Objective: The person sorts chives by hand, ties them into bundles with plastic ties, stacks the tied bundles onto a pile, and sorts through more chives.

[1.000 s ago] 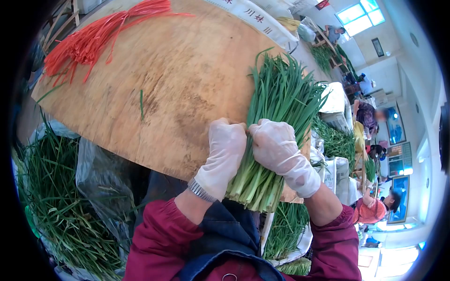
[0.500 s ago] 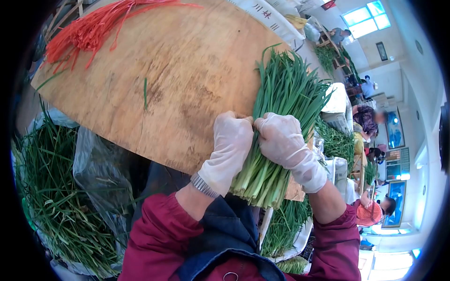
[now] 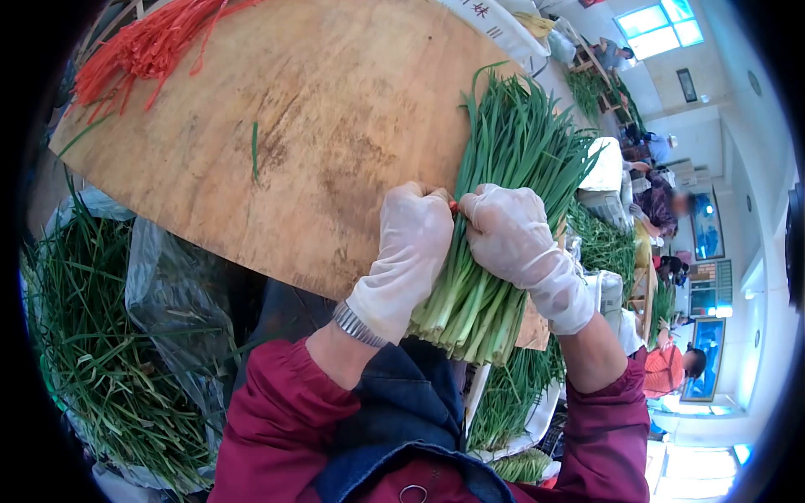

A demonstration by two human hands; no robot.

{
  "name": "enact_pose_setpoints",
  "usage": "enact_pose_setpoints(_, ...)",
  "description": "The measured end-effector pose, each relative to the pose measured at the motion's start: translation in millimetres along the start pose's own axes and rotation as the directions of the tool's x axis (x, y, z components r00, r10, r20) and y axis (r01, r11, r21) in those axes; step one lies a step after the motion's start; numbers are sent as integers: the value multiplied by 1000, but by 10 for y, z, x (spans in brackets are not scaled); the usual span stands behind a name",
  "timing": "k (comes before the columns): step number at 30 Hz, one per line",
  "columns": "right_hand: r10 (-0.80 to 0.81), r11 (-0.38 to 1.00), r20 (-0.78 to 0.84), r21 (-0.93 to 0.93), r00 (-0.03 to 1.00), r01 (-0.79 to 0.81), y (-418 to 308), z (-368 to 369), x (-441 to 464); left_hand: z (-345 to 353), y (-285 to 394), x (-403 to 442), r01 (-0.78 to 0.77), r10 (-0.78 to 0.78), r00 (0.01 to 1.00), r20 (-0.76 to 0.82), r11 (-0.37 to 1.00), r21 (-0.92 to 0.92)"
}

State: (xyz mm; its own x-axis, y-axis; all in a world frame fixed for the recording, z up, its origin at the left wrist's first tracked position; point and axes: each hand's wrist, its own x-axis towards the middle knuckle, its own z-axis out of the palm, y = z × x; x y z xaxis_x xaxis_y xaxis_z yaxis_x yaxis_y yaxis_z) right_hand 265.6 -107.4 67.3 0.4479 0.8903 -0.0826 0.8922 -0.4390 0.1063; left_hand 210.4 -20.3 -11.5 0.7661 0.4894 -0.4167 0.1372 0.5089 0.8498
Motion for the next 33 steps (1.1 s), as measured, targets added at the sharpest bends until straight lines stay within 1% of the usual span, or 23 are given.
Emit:
enact_pose_setpoints(3, 5, 1000, 20, -7, 1000, -5, 5, -4, 11, 4, 48, -39, 28, -28, 1000, 9, 998, -52)
enact_pose_setpoints(6, -4, 1000, 27, 6, 1000, 4, 23, 4, 10, -2, 2, -22, 43, -31, 998, 55, 975, -219)
enact_pose_setpoints(9, -41, 998, 11, 45, 999, 40, 48, -13, 0, -41, 11, 4, 70, -53, 991, 119, 987, -143)
enact_pose_setpoints(12, -48, 997, 15, 54, 999, 47, 46, -33, 9, -45, -8, 12, 39, -26, 992, 123, 994, -107)
enact_pose_setpoints(15, -37, 998, 9, 53, 999, 36, 40, -15, 3, -53, -39, 2, 37, -18, 988, 155, 992, -118)
enact_pose_setpoints(21, -6, 999, 10, 39, 1000, 6, 38, 8, -2, -59, 14, -48, 59, -36, 986, 164, 988, -139)
enact_pose_setpoints(24, 3, 999, 5, 36, 1000, -3, 27, 2, -3, -73, 26, -60, 85, -45, 977, 206, 978, -189)
enact_pose_setpoints(27, 18, 999, -6, 36, 1000, -17, 19, 14, 0, -68, 47, -84, 118, -63, 974, 216, 961, -251)
enact_pose_setpoints(30, 21, 999, -18, 31, 1000, -21, 17, 24, 0, -63, 57, -92, 110, -47, 972, 232, 957, -268)
enact_pose_setpoints(33, 18, 1000, -44, 24, 999, -17, 5, 38, -3, -71, 32, -81, 95, -34, 968, 249, 967, -236)
